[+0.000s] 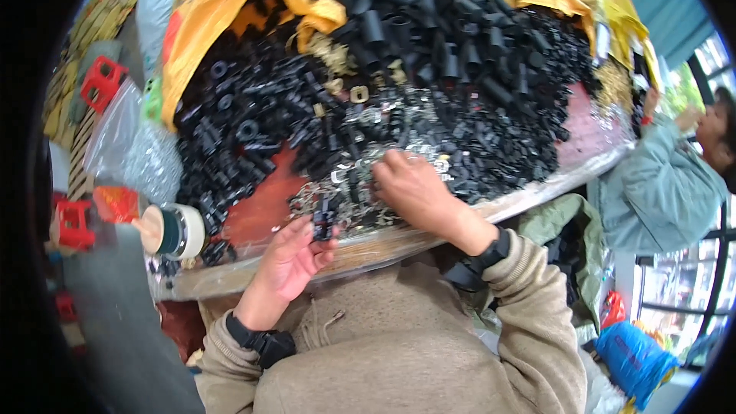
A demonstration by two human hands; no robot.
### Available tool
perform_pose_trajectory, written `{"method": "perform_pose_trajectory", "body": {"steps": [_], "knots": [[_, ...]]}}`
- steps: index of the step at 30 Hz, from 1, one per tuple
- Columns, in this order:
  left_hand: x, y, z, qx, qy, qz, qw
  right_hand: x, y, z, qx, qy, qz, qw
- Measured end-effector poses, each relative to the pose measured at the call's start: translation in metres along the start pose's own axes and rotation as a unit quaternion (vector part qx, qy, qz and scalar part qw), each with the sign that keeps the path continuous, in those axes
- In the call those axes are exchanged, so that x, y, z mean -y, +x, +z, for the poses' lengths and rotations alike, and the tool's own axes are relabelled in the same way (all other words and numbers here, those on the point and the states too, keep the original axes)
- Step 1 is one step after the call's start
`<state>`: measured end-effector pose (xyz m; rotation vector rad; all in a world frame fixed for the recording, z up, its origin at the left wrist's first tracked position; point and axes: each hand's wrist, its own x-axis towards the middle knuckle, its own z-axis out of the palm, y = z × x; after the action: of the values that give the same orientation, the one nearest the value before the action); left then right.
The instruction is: The person assembles components by hand, picking up a black plastic housing and a small beige part from the table. They insert the beige part into the housing, then press a black plastic sleeve over the assembly before setting it aside.
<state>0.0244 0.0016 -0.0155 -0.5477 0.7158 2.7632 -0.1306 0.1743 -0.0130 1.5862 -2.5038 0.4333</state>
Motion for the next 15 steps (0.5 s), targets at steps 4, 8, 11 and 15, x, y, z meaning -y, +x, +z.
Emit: {"method": "perform_pose_trajectory", "body": {"steps": [4, 8, 11, 15], "knots": [[0.001, -0.002, -0.003, -0.001, 0.007, 0.006, 1.000, 0.001, 0.000, 0.004, 0.066, -0.027, 0.013, 0.997], [0.002, -0.003, -0.003, -0.014, 0.004, 0.016, 1.000, 0.001, 0.002, 0.005, 0.086, -0.010, 0.027, 0.996], [0.002, -0.001, -0.002, -0.021, 0.003, 0.015, 1.000, -0.003, 0.000, 0.006, 0.035, -0.033, 0.006, 0.999], [0.002, -0.002, -0.001, -0.034, 0.009, 0.020, 0.999, -0.011, 0.001, 0.005, 0.024, -0.010, 0.002, 1.000]]}}
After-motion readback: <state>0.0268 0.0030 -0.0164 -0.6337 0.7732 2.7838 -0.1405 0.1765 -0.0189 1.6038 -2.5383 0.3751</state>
